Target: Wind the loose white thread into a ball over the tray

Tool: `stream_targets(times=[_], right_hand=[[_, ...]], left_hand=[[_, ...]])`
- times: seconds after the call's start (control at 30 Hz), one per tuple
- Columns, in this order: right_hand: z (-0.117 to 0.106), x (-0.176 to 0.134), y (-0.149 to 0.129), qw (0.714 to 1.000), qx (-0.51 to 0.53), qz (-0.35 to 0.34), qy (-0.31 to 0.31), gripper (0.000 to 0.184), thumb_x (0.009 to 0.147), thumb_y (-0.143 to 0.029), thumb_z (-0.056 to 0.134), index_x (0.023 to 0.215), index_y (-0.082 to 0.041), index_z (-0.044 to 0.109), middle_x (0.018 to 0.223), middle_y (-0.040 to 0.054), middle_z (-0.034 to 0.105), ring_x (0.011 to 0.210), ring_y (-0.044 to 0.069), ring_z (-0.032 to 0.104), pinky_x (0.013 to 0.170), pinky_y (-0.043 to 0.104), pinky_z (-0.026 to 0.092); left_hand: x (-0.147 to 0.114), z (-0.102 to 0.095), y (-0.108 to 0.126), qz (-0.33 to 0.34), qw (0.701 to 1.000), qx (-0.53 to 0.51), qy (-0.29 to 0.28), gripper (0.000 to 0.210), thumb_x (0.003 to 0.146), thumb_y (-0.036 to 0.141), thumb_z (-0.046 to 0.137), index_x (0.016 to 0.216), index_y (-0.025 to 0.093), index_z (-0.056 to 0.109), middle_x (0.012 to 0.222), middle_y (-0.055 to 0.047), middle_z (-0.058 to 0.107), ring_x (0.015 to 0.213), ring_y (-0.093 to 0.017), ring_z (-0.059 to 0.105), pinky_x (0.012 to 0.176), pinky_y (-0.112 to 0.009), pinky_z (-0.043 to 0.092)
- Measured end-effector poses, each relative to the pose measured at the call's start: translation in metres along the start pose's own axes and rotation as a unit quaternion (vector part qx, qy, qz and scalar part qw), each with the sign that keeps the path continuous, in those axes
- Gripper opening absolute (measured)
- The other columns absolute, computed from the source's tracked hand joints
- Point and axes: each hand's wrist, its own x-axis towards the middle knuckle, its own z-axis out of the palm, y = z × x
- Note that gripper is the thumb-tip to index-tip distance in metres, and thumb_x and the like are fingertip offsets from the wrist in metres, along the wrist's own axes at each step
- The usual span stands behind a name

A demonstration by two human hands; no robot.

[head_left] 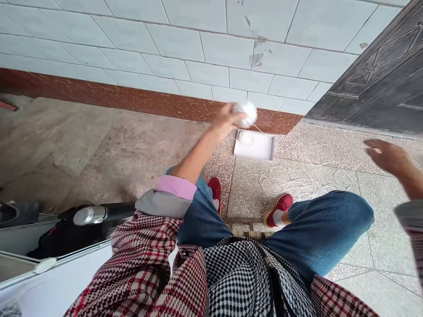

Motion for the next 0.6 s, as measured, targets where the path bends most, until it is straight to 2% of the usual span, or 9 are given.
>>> stream_targets(times=[0.1, 0.17, 0.23, 0.3, 0.4, 0.47, 0.5, 0.53, 0.6], right_hand=[[0.090, 0.042, 0.008, 0.999, -0.022, 0.037, -0.001, 0.042, 0.093, -0.072, 0.082, 0.097, -0.031, 0.076, 0.100, 0.0110, 0.077, 0.099, 0.032, 0.072, 0.099, 0.057, 0.061], [0.156, 0.058, 0.001, 0.998, 0.019, 0.046, -0.041, 0.039, 0.099, -0.066, 0.074, 0.105, -0.027, 0.077, 0.109, 0.0112, 0.079, 0.106, 0.031, 0.073, 0.101, 0.054, 0.061], [0.209, 0.063, -0.011, 0.991, 0.093, 0.057, -0.081, 0.045, 0.103, -0.068, 0.068, 0.095, -0.024, 0.072, 0.092, 0.0087, 0.074, 0.093, 0.027, 0.070, 0.090, 0.047, 0.061], [0.240, 0.058, -0.024, 0.977, 0.161, 0.084, -0.114, 0.056, 0.105, -0.077, 0.060, 0.090, -0.023, 0.065, 0.070, 0.0016, 0.058, 0.069, 0.019, 0.057, 0.070, 0.038, 0.055], [0.245, 0.044, -0.044, 0.969, 0.165, 0.078, -0.168, 0.064, 0.107, -0.085, 0.054, 0.096, -0.023, 0.065, 0.062, -0.0060, 0.040, 0.056, 0.014, 0.036, 0.055, 0.031, 0.036], [0.232, 0.038, -0.055, 0.970, 0.132, 0.041, -0.199, 0.065, 0.109, -0.085, 0.053, 0.097, -0.022, 0.067, 0.065, -0.0050, 0.042, 0.058, 0.013, 0.036, 0.057, 0.031, 0.032], [0.223, 0.037, -0.058, 0.972, 0.121, 0.028, -0.199, 0.065, 0.110, -0.084, 0.054, 0.096, -0.022, 0.067, 0.067, -0.0037, 0.044, 0.060, 0.014, 0.038, 0.058, 0.031, 0.032], [0.214, 0.038, -0.058, 0.976, 0.115, 0.022, -0.183, 0.063, 0.110, -0.083, 0.055, 0.096, -0.023, 0.067, 0.069, -0.0028, 0.046, 0.062, 0.014, 0.040, 0.059, 0.032, 0.032], [0.197, 0.044, -0.052, 0.988, 0.103, 0.024, -0.114, 0.062, 0.110, -0.084, 0.056, 0.096, -0.024, 0.066, 0.071, -0.0018, 0.047, 0.062, 0.015, 0.040, 0.059, 0.033, 0.032]], left_hand=[[-0.021, 0.053, -0.025, -0.057, 0.987, 0.045, -0.146, 0.065, 0.052, 0.030, 0.100, 0.111, 0.022, 0.071, 0.118, -0.012, 0.078, 0.106, -0.029, 0.073, 0.081, -0.040, 0.062], [-0.029, 0.070, -0.035, -0.071, 0.977, 0.053, -0.191, 0.061, 0.055, 0.031, 0.097, 0.109, 0.021, 0.070, 0.108, -0.008, 0.076, 0.095, -0.023, 0.071, 0.075, -0.035, 0.058], [-0.029, 0.073, -0.040, -0.079, 0.977, 0.044, -0.195, 0.058, 0.059, 0.034, 0.095, 0.108, 0.021, 0.068, 0.103, -0.006, 0.074, 0.091, -0.021, 0.068, 0.073, -0.034, 0.056], [-0.023, 0.067, -0.040, -0.082, 0.983, 0.029, -0.159, 0.058, 0.061, 0.037, 0.094, 0.109, 0.022, 0.066, 0.106, -0.007, 0.073, 0.094, -0.022, 0.069, 0.076, -0.035, 0.057], [-0.008, 0.055, -0.039, -0.043, 0.996, 0.065, -0.039, 0.058, 0.063, 0.036, 0.091, 0.111, 0.023, 0.061, 0.113, -0.008, 0.072, 0.103, -0.025, 0.069, 0.083, -0.038, 0.058], [-0.003, 0.050, -0.042, 0.004, 0.986, 0.162, 0.036, 0.058, 0.060, 0.029, 0.090, 0.110, 0.024, 0.060, 0.115, -0.007, 0.070, 0.107, -0.026, 0.067, 0.089, -0.040, 0.057], [-0.003, 0.049, -0.044, 0.021, 0.975, 0.218, 0.048, 0.060, 0.057, 0.025, 0.089, 0.109, 0.024, 0.059, 0.115, -0.007, 0.069, 0.107, -0.026, 0.065, 0.090, -0.041, 0.056], [-0.005, 0.050, -0.047, 0.025, 0.963, 0.265, 0.038, 0.062, 0.054, 0.022, 0.089, 0.108, 0.024, 0.060, 0.115, -0.006, 0.069, 0.105, -0.026, 0.064, 0.089, -0.041, 0.055], [-0.013, 0.055, -0.052, -0.009, 0.952, 0.303, -0.051, 0.064, 0.050, 0.021, 0.089, 0.108, 0.024, 0.061, 0.109, -0.005, 0.068, 0.097, -0.024, 0.063, 0.083, -0.040, 0.054]])
